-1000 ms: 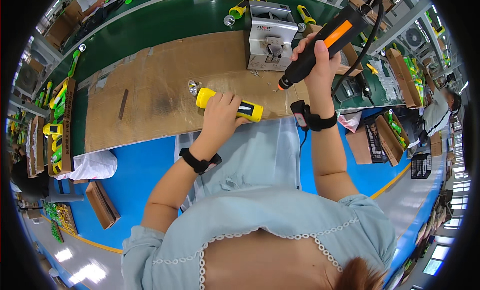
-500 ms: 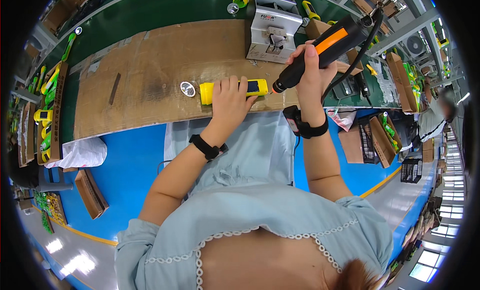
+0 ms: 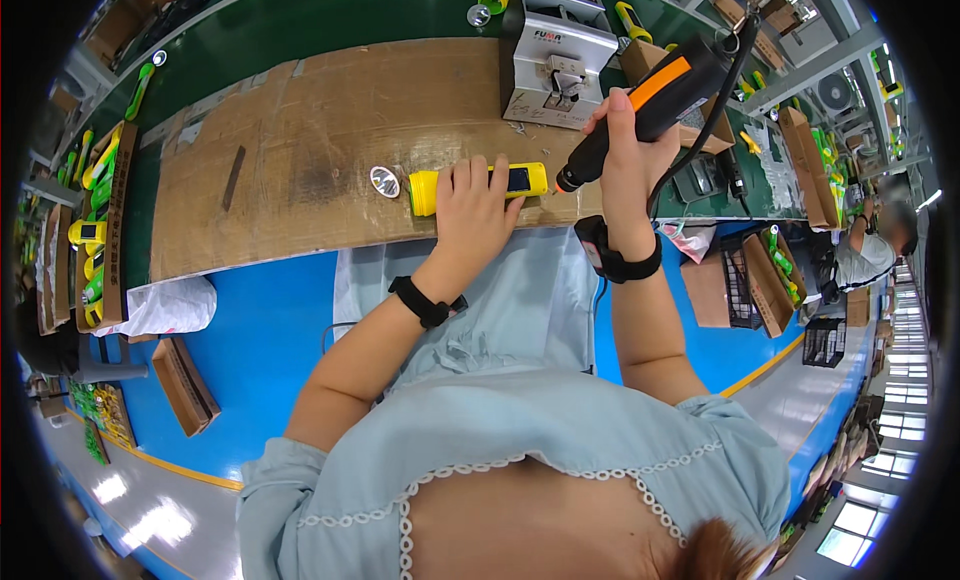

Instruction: Assembling components of solar-powered flashlights using an electric screwdriver.

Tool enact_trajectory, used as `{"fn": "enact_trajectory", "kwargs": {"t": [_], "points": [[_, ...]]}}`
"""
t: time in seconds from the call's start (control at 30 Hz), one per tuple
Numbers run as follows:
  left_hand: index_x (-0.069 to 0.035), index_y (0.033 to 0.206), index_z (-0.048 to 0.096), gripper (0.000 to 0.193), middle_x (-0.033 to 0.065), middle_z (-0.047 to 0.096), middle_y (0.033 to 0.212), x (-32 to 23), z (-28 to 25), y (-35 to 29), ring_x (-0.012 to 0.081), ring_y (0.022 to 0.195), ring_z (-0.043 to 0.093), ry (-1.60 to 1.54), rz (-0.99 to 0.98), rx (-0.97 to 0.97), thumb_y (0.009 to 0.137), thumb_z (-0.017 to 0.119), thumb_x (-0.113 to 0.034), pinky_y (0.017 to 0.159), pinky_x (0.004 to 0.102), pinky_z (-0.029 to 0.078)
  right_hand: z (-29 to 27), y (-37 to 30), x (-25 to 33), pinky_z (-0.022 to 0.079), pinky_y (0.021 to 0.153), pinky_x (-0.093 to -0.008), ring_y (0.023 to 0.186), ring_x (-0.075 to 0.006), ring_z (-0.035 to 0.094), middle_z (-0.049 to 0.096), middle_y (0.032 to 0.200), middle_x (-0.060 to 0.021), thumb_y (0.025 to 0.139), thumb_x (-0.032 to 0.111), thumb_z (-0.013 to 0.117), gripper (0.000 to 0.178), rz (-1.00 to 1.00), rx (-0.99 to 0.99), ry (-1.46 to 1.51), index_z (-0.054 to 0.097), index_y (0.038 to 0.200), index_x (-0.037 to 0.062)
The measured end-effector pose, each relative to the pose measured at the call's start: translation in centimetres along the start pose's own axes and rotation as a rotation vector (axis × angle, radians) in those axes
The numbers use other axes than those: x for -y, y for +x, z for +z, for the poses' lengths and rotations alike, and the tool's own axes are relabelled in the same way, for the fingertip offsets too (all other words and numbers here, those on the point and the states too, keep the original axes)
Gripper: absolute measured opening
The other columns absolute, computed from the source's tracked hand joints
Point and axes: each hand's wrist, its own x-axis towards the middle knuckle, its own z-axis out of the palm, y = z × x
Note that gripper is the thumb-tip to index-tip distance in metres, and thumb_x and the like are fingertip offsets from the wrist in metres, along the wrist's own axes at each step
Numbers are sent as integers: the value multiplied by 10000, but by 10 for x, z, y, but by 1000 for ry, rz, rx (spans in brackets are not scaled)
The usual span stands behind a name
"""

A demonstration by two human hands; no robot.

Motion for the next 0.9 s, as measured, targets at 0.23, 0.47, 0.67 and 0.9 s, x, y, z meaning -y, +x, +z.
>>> {"fn": "enact_trajectory", "kwargs": {"t": [0.23, 0.47, 0.67, 0.9], "points": [[-77, 1208, 518, 543, 117, 502, 1053, -6, 8, -9, 276, 1013, 467, 46, -28, -22, 747, 653, -331, 927, 415, 308, 9, -4, 1, 442, 524, -229, 549, -111, 557, 576, 674, -42, 843, 169, 667, 211, 15, -53, -36, 508, 864, 32], [-99, 1201, 522, 540, 99, 500, 1071, -9, 12, -11, 260, 1022, 463, 84, -40, -34, 737, 664, -337, 933, 405, 291, 7, -5, -3, 440, 525, -226, 554, -110, 558, 575, 674, -40, 835, 169, 680, 229, 12, -60, -83, 507, 877, 26], [-103, 1205, 518, 552, 100, 501, 1068, -3, 11, -7, 259, 1019, 466, 85, -35, -36, 727, 676, -330, 919, 402, 302, 13, -1, -5, 445, 521, -232, 557, -115, 563, 582, 683, -47, 837, 161, 676, 215, -8, -85, -62, 513, 861, 24], [-36, 1142, 524, 532, 134, 501, 990, 2, 8, 1, 292, 955, 481, -157, -35, -28, 729, 673, -337, 870, 423, 353, 7, 1, -22, 432, 548, -226, 593, -110, 553, 582, 709, -43, 880, 157, 616, 187, -86, -115, -53, 535, 951, 5]]}}
